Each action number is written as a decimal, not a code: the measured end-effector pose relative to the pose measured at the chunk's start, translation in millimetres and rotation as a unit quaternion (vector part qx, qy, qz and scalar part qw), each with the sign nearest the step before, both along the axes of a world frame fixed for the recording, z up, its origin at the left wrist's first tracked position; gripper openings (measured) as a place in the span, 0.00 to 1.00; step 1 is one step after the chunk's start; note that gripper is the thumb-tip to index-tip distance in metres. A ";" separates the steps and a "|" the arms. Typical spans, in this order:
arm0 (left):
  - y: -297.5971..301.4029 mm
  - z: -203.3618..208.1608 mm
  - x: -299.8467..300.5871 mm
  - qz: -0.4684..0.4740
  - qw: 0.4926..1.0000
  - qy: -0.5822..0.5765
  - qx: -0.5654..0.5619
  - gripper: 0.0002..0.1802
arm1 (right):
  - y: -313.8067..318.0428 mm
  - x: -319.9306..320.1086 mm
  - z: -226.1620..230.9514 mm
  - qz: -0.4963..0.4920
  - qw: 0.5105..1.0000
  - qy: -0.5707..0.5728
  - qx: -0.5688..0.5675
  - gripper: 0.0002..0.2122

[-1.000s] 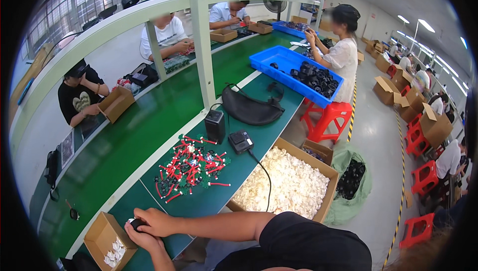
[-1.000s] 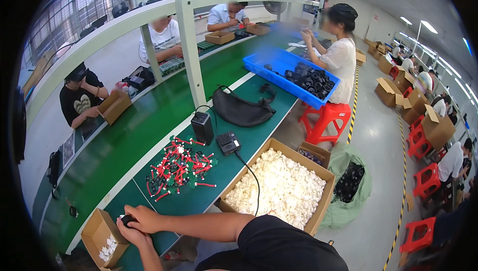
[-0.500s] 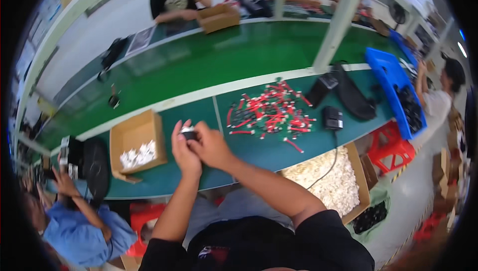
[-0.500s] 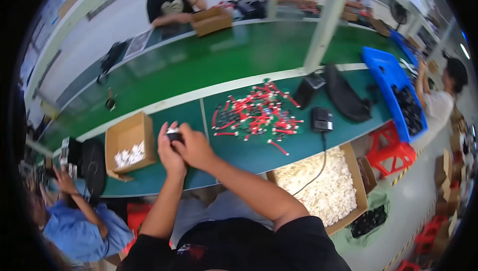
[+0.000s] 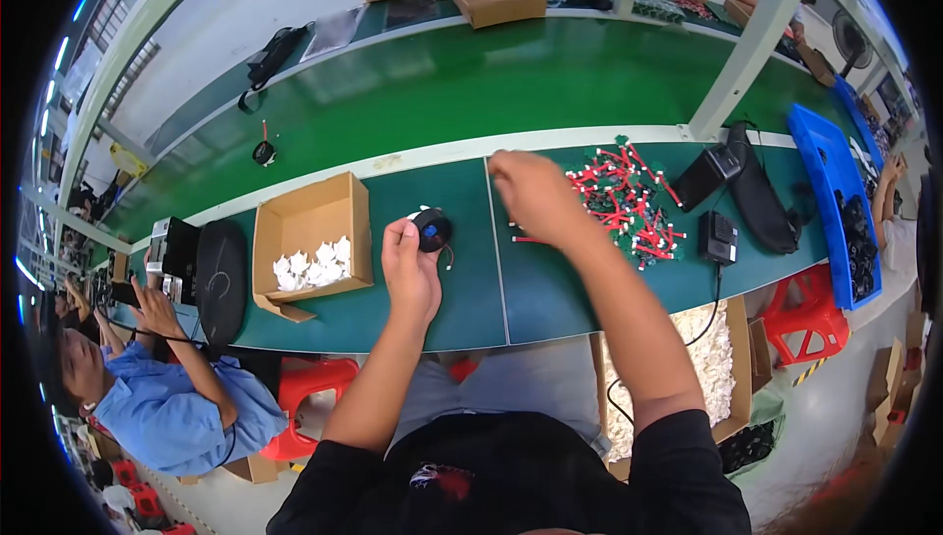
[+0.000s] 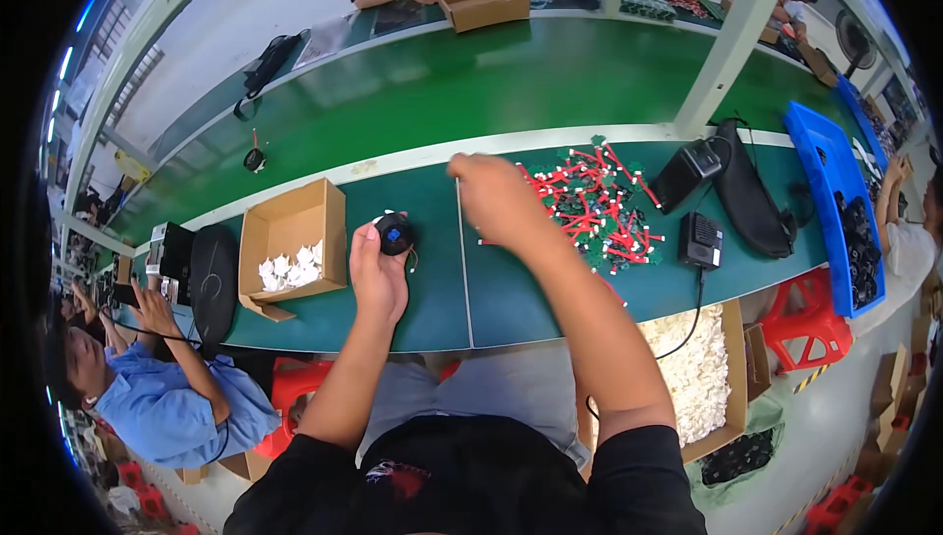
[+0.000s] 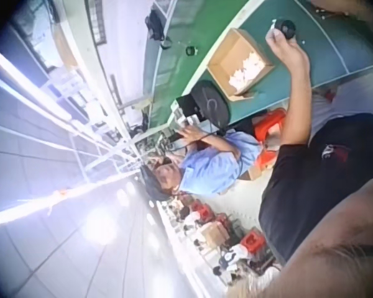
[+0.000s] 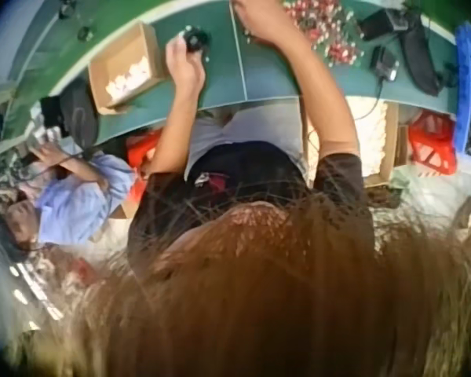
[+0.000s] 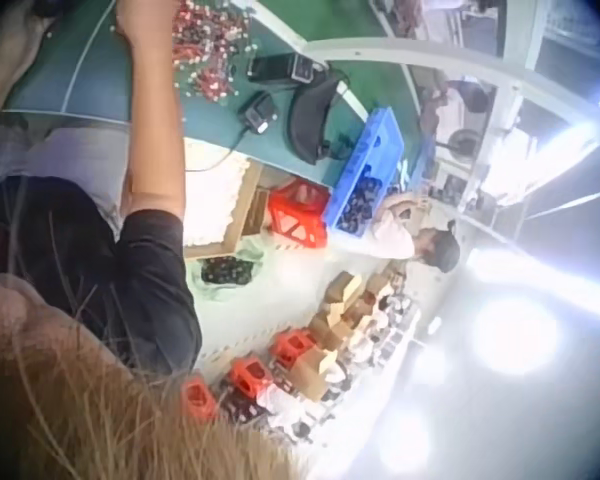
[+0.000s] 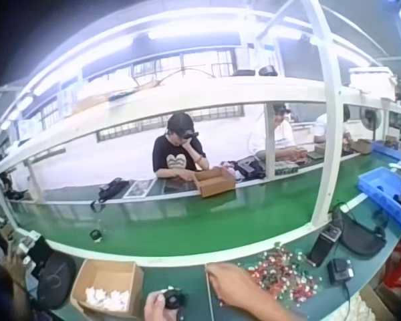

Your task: Assemble small motors and fans into plastic housings on a production line.

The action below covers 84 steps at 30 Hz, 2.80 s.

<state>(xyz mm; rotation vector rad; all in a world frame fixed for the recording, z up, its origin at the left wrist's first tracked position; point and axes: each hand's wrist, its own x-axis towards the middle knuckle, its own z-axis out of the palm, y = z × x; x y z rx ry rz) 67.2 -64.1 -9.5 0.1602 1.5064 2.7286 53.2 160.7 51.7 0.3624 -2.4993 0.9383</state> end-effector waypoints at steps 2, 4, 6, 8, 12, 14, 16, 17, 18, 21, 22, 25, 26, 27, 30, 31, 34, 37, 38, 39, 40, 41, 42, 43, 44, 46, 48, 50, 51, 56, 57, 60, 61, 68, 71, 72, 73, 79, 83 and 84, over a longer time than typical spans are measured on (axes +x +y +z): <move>0.7 1.7 -2.5 0.001 1.000 -0.001 0.031 0.15 | 27.2 -11.0 -8.2 0.009 0.991 -0.022 0.132 0.07; 0.9 -3.0 -4.4 0.011 0.997 0.007 0.076 0.18 | 41.3 -17.1 -20.8 0.020 0.983 -0.063 0.174 0.07; -7.0 -3.7 -6.5 -0.039 0.993 -0.023 0.112 0.20 | 42.5 -22.3 -14.3 0.021 0.982 -0.117 0.150 0.06; -7.7 -5.8 -7.2 -0.006 0.991 -0.046 0.126 0.23 | 43.0 -23.1 -6.2 0.038 0.979 -0.136 0.147 0.05; -11.7 -3.0 -5.4 -0.020 0.984 -0.072 0.160 0.26 | 44.9 -27.0 0.7 0.041 0.966 -0.186 0.174 0.11; -13.5 -0.3 -4.9 -0.031 0.984 -0.055 0.164 0.26 | 42.9 -28.2 7.4 0.036 0.964 -0.210 0.159 0.11; -11.0 1.3 -3.7 -0.031 0.983 -0.057 0.169 0.25 | 40.9 -23.1 7.3 0.043 0.976 -0.171 0.128 0.11; -8.4 2.4 -4.8 -0.037 0.982 -0.061 0.176 0.25 | 41.4 -18.1 8.2 0.042 0.985 -0.134 0.098 0.10; -8.9 3.1 -4.7 -0.037 0.982 -0.062 0.173 0.25 | 34.4 -13.5 18.7 0.043 0.985 -0.135 0.095 0.10; -7.6 2.3 -3.3 -0.048 0.986 -0.046 0.154 0.23 | 14.3 -2.1 30.8 0.106 0.972 -0.162 -0.137 0.06; -7.5 0.1 -3.0 -0.042 0.988 -0.034 0.145 0.23 | 12.0 -1.8 25.3 0.105 0.971 -0.164 -0.139 0.06; -4.5 1.3 -2.0 -0.037 0.992 -0.015 0.122 0.22 | 8.0 -0.1 18.0 0.120 0.959 -0.177 -0.185 0.07; -3.1 3.2 -2.4 -0.037 0.993 -0.004 0.110 0.22 | 7.5 -0.4 17.9 0.120 0.959 -0.178 -0.186 0.07; -3.7 4.1 -2.3 -0.043 0.994 -0.012 0.102 0.24 | 6.9 -0.3 17.7 0.119 0.961 -0.170 -0.184 0.07; -1.6 6.8 0.8 -0.046 0.992 -0.027 0.116 0.26 | 8.6 1.1 15.4 0.113 0.965 -0.153 -0.179 0.07; -1.3 7.1 -0.2 -0.046 0.992 -0.029 0.115 0.26 | 9.5 1.5 14.2 0.108 0.968 -0.145 -0.176 0.07; -1.6 3.8 -3.3 -0.071 0.994 -0.041 0.068 0.26 | 10.2 0.9 14.3 0.120 0.968 -0.144 -0.165 0.07; -1.3 7.1 -3.0 -0.040 0.994 -0.006 0.099 0.21 | 3.0 4.0 21.3 0.117 0.964 -0.156 -0.180 0.05; -1.7 8.9 -4.8 -0.040 0.992 -0.008 0.115 0.19 | 0.3 2.8 21.6 0.117 0.962 -0.153 -0.191 0.05; -2.1 7.8 -5.0 -0.042 0.991 -0.018 0.123 0.18 | -0.8 2.7 19.2 0.115 0.962 -0.155 -0.193 0.05; -1.8 6.9 -4.9 -0.043 0.990 -0.027 0.132 0.18 | -1.8 2.7 15.6 0.121 0.967 -0.130 -0.183 0.05; -1.8 5.3 -4.8 -0.044 0.990 -0.028 0.130 0.18 | -4.4 2.4 11.7 0.128 0.971 -0.104 -0.172 0.04; -1.5 3.4 -5.1 -0.045 0.989 -0.019 0.137 0.18 | -8.8 2.3 6.7 0.127 0.971 -0.104 -0.173 0.04; -1.6 2.1 -5.6 -0.047 0.988 -0.009 0.145 0.19 | -14.1 2.7 1.0 0.121 0.974 -0.080 -0.177 0.05; -1.9 0.6 -5.5 -0.048 0.988 -0.009 0.144 0.19 | -18.5 4.1 -0.5 0.115 0.976 -0.056 -0.179 0.05; -2.4 -1.4 -5.2 -0.047 0.988 0.000 0.150 0.21 | -22.3 8.2 3.8 0.106 0.977 -0.094 -0.158 0.07; -2.5 0.3 -4.2 -0.045 0.988 -0.006 0.147 0.21 | -27.6 9.0 -1.0 0.098 0.984 -0.045 -0.143 0.07; -2.4 0.9 -4.4 -0.043 0.988 -0.014 0.145 0.22 | -31.8 7.0 -7.5 0.096 0.983 -0.026 -0.155 0.07; -2.3 0.9 -4.8 -0.043 0.989 -0.011 0.141 0.22 | -33.5 6.4 -10.2 0.095 0.981 -0.009 -0.167 0.06; 1.4 0.4 -5.0 -0.049 0.991 0.012 0.124 0.24 | -37.7 6.3 -12.2 0.102 0.978 0.011 -0.184 0.06; 1.3 -0.5 -5.4 -0.044 0.993 0.016 0.111 0.25 | -38.1 7.1 -10.5 0.117 0.973 0.003 -0.200 0.06; 4.6 0.9 -3.4 -0.029 0.996 0.021 0.082 0.26 | -35.0 12.3 -0.5 0.154 0.954 -0.102 -0.235 0.07; 5.9 1.4 -2.2 -0.016 0.998 0.021 0.063 0.26 | -33.9 12.0 -1.1 0.161 0.947 -0.138 -0.239 0.06; 14.4 15.4 7.6 0.010 0.998 0.055 0.013 0.38 | -30.7 1.2 -20.7 0.260 0.852 -0.253 -0.378 0.04; 13.3 17.7 7.5 -0.013 0.998 0.058 0.026 0.41 | -19.6 -2.7 -15.8 0.278 0.822 -0.301 -0.395 0.05; 12.7 17.2 6.6 -0.011 0.998 0.060 0.027 0.41 | -17.5 -3.4 -13.9 0.280 0.823 -0.301 -0.392 0.05; 11.8 14.9 5.3 -0.029 0.997 0.070 0.028 0.41 | -16.1 -4.2 -12.2 0.261 0.820 -0.314 -0.401 0.05; 9.0 8.9 3.3 -0.060 0.995 0.073 0.043 0.32 | -21.9 -1.7 -11.8 0.251 0.782 -0.341 -0.456 0.04; 9.7 11.5 4.8 -0.064 0.995 0.060 0.054 0.29 | -23.9 0.2 -9.2 0.238 0.790 -0.338 -0.453 0.03; 9.3 11.3 5.0 -0.071 0.994 0.063 0.059 0.27 | -23.9 0.1 -10.1 0.235 0.800 -0.332 -0.440 0.03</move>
